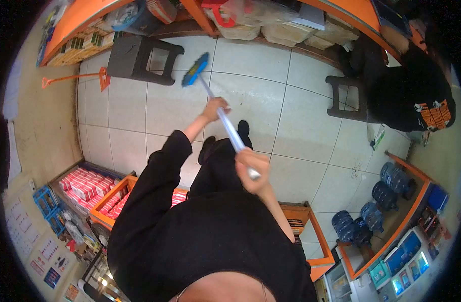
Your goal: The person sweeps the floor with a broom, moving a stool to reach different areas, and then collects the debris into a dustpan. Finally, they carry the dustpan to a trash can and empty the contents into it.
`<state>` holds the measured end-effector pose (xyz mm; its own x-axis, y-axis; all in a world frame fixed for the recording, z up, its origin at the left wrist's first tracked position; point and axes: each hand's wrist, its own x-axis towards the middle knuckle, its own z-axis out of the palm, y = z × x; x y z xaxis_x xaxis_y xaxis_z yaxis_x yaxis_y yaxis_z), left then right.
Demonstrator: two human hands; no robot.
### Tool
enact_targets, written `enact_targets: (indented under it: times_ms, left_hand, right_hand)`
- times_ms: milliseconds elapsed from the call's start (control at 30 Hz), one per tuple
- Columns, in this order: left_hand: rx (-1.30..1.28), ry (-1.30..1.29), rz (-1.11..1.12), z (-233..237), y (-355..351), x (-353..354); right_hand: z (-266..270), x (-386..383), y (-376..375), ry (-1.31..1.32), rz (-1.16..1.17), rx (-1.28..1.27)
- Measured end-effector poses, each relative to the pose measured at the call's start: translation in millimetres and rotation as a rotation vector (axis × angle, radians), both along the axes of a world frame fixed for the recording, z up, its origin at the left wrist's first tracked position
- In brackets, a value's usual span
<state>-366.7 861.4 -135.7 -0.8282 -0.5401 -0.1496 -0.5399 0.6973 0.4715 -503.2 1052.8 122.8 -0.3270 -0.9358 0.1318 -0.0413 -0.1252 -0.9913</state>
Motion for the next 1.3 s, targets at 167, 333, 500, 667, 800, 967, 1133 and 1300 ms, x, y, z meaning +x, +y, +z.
enact_targets:
  times_ms: [167,333,500,667,800,967,1133,1300]
  left_hand:
    - [0.501,0.087,-0.069,92.3,114.6,-76.9]
    - [0.371,0.315,-0.097,124.8,162.5,-71.4]
    - [0.052,0.281,0.218,116.6,118.4,19.9]
    - [-0.043,0.103,0.605,16.8,54.4,203.3]
    - [-0.015,-0.208,0.616,-21.1,45.5,307.9]
    - [0.113,0.351,0.399,-9.6,86.0,276.9]
    - [0.293,0.482,0.327,104.3,160.6,255.2]
    - [0.148,0.358,0.41,146.5,184.5,321.2]
  right_hand:
    - [99.2,-28.7,59.6,-0.08,-0.071,-0.029]
    - [140.3,-42.8,85.1,-0.024,0.223,-0.357]
    - [104.4,-9.1,57.3,-0.2,0.156,-0.176]
    - [-13.8,109.4,-19.5,-0.165,0.452,-0.055]
    - [-76.6,207.1,-49.1,-0.104,0.608,-0.023]
    - [21.7,216.2,3.4,0.008,0.366,0.238]
    - [116.9,273.3,48.4,-0.106,0.457,-0.21]
    - [123.6,288.0,87.0,-0.215,0.484,-0.35]
